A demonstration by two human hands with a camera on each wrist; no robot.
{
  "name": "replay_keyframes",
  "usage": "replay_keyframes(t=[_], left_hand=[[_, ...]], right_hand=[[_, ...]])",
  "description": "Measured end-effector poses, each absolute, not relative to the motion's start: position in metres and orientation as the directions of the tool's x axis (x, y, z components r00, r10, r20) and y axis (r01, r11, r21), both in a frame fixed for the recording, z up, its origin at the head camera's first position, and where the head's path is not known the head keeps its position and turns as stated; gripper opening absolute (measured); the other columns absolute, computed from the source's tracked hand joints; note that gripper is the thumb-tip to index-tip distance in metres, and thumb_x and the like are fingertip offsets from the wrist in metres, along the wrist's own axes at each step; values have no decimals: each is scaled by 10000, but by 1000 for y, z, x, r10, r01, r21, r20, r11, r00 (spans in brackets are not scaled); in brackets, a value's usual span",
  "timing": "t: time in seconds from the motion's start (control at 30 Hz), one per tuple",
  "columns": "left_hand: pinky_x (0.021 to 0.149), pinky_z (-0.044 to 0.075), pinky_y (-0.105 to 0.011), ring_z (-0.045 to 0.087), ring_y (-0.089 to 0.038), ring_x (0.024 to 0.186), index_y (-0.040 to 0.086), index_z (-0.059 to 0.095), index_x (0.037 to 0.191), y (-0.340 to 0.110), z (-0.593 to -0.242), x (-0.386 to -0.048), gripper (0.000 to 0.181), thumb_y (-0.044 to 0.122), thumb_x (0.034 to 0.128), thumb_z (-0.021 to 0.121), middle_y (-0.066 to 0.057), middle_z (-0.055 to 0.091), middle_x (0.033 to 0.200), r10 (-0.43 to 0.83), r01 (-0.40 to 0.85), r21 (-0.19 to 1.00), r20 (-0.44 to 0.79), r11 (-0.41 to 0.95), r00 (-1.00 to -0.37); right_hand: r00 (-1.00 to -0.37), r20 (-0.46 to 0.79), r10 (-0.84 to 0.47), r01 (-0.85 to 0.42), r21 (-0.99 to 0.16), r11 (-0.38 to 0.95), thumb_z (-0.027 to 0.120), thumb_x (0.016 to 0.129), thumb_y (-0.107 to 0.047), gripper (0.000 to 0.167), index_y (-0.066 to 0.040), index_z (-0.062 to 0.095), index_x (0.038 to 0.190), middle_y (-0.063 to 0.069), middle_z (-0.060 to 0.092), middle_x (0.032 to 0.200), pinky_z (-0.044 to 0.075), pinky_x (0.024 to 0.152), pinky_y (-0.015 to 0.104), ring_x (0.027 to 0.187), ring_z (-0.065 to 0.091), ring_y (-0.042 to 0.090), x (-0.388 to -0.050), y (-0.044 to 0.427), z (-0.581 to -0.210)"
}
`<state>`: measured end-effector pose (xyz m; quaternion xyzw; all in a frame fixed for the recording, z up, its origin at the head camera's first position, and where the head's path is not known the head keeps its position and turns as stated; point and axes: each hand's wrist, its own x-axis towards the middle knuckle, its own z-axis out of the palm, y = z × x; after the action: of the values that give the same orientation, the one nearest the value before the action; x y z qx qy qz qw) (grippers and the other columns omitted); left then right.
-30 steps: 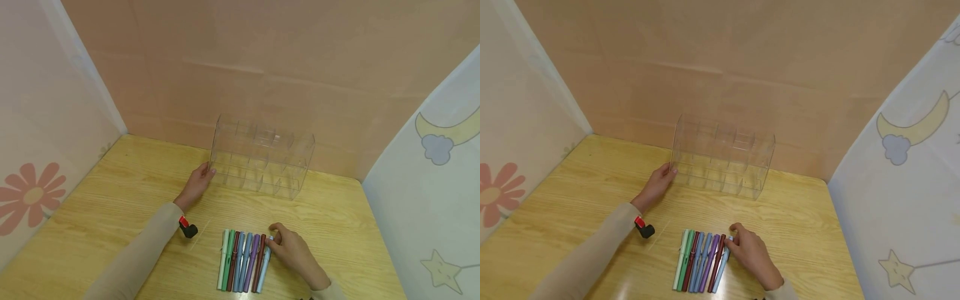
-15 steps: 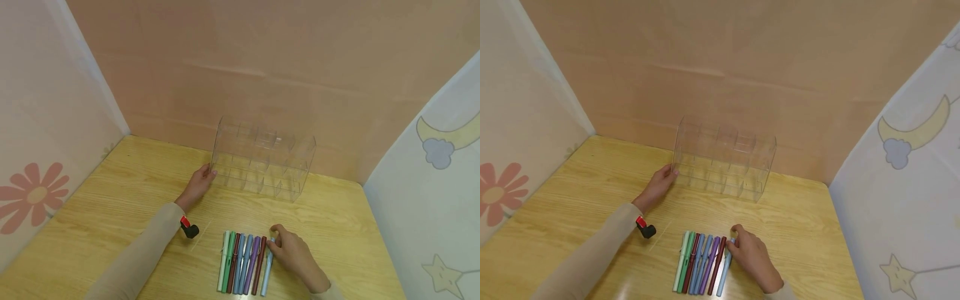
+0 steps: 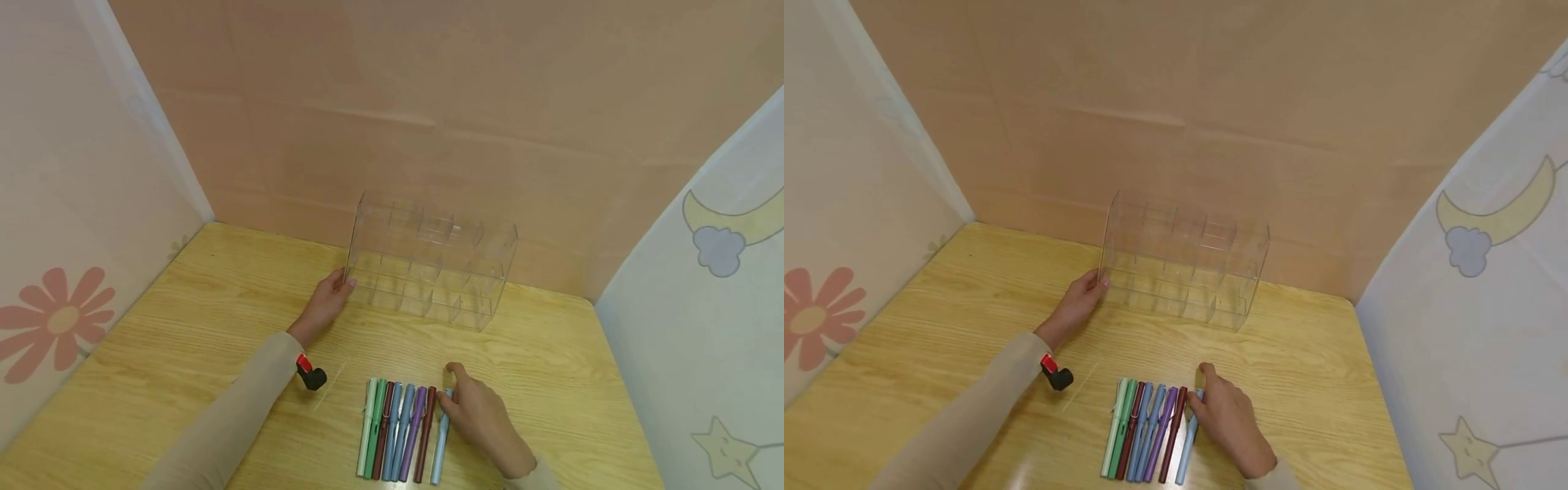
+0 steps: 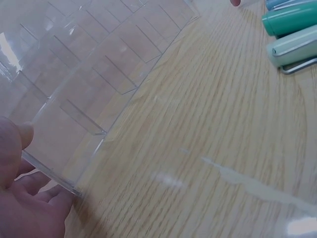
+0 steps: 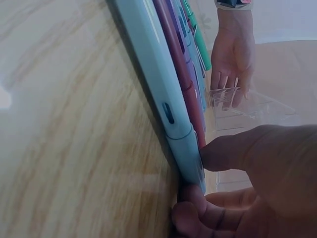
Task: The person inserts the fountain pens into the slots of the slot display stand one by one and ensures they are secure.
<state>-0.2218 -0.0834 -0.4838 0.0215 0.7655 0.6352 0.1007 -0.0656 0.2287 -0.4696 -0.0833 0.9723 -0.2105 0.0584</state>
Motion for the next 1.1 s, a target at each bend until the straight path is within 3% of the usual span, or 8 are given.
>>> replay_keyframes(t=[1.1], left_hand=[[1292,343,-584,367,-446,1586,-9,229,1681,-77,-490,-230,671,327,1154,474,-279,331,1711,155,-55,978,-88,203,-984]], right_hand=[[-976,-128,-174,-103,-432,896,682,955,-147,471,16,588,1386,-96,453,575,245,415,145,457,338,35,-76,237,-474]])
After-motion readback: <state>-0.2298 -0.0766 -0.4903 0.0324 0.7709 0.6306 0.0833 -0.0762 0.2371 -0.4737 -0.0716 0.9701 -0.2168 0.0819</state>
